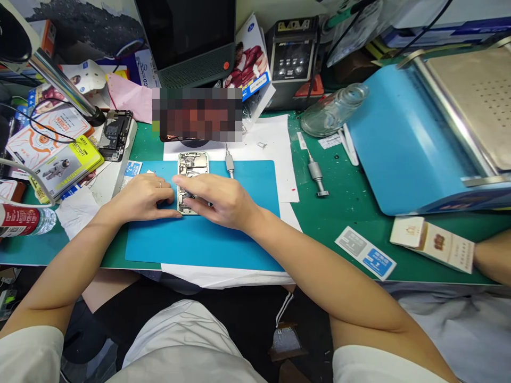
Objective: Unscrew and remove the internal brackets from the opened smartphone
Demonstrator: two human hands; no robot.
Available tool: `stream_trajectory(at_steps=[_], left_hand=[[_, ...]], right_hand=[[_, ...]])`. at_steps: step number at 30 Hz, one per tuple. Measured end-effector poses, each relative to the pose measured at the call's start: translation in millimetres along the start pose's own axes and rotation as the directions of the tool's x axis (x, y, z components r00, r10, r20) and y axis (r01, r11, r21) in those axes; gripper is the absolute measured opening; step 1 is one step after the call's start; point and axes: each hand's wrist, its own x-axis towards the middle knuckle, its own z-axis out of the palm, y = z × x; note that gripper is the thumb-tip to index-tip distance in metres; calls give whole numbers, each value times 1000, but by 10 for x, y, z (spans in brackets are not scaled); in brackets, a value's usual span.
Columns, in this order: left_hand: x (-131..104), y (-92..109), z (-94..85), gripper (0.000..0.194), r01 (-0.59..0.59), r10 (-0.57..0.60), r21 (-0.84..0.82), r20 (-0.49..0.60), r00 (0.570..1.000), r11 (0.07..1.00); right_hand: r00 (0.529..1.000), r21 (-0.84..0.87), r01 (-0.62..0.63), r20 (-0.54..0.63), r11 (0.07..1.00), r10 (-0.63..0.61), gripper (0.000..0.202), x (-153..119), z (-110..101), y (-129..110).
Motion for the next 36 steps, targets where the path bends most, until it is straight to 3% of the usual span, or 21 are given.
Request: stream_trajectory(at_steps=[7, 12, 17, 20, 23, 27, 31, 36], left_hand=[[1, 6, -4, 48, -12, 12, -3, -17, 1000, 1000], [10, 81, -100, 49, -36, 44, 84, -98, 994, 996], [-28, 412, -429, 39, 18, 19, 290, -125, 992, 957], [-162, 746, -534, 33, 76, -45, 259, -124, 991, 963], [-337, 1109, -380, 27, 214, -195, 72, -204, 959, 974], [-473, 1461, 120, 42, 417, -427, -95, -260, 866, 904], [-443, 1579, 492, 61, 504, -510, -91, -238, 827, 859], [-377, 1577, 579, 74, 576, -557, 17, -234, 797, 817]], right_hand=[[1000, -41, -11, 28, 999, 12, 72, -4, -7, 4], [997, -112, 72, 1, 991, -73, 70, 1, 28, 38], [997, -139, 76, -20, 987, -79, 67, 30, 37, 2], [997, -141, 77, -12, 987, -80, 68, 36, 32, -24], [996, -150, 91, -1, 984, -92, 68, 32, 34, -17], [992, -135, 127, -12, 983, -129, 66, 26, 43, 7], [994, -128, 103, -29, 986, -107, 66, 20, 43, -4], [994, -129, 104, -13, 986, -106, 65, 20, 43, -11]])
